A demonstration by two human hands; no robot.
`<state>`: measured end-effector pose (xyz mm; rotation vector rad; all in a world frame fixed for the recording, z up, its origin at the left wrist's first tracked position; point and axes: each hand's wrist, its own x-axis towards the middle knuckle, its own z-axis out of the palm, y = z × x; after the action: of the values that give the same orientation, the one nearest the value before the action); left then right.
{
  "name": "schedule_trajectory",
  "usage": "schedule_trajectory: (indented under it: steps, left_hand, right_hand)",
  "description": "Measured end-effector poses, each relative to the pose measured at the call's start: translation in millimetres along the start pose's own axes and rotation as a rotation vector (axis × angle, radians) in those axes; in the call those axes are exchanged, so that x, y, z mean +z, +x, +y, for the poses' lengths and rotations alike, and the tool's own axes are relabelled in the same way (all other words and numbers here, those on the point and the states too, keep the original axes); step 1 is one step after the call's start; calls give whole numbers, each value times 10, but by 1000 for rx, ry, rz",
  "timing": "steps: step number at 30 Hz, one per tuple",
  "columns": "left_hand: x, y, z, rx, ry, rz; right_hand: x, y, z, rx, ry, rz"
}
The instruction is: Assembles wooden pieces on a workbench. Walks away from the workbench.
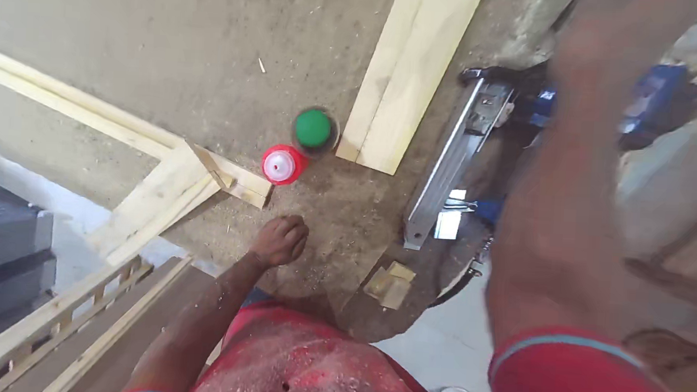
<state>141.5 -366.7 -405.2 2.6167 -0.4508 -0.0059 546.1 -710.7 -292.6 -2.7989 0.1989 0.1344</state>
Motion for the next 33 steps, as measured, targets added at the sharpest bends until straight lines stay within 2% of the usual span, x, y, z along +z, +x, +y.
schedule_trajectory:
  steps: [2, 4, 5, 7, 9, 11, 13, 14, 16, 18, 20, 22, 24, 26, 28, 30, 33]
  left_hand:
    - [-1, -17, 11, 4, -9, -6]
    - [-17, -10, 7, 9, -6, -12]
    - [-22, -3, 3, 9, -2, -17]
    - [-36, -14, 10, -2, -9, -43]
    - [-91, -15, 44, -78, -92, -111]
    - [-237, 63, 64, -294, -322, -113]
    - [-451, 166, 110, -569, -560, 123]
    - [-565, 262, 118, -648, -634, 285]
    - [-781, 521, 95, -678, -740, 510]
    - [-885, 807, -1, -636, -815, 610]
    - [-932, 1068, -80, -667, -797, 533]
    - [-887, 1259, -128, -658, -752, 408]
    - [-860, 1356, -90, -575, -715, 317]
    - [-828, 1309, 122, -439, -727, 261]
    - [-725, 1125, 460, -327, -736, 166]
    - [-598, 855, 820, -319, -605, 32]
    - [-299, 526, 1056, -247, -563, 8]
  right_hand:
    - [18, -761, -501, -216, 277, -192]
    - [313, -1301, -929, -501, 505, -489]
    - [492, -1479, -1138, -603, 556, -551]
    - [797, -1730, -1426, -638, 689, -515]
    - [823, -1951, -1527, -539, 749, -416]
    - [597, -2302, -1459, -404, 803, -317]
    - [271, -2886, -1204, -266, 870, -274]
    - [130, -3216, -1022, -212, 895, -254]
    - [-10, -3907, -566, -154, 963, -221]
    - [-34, -4622, -96, -73, 924, -217]
    - [15, -5388, 283, 113, 810, -209]
    - [49, -6156, 477, 358, 722, -212]
    - [145, -6826, 580, 558, 800, -169]
    - [244, -7362, 561, 717, 932, -46]
    - [317, -7751, 488, 811, 1019, 111]
    - [318, -8001, 468, 850, 1020, 221]
    - [230, -8195, 620, 813, 1087, 397]
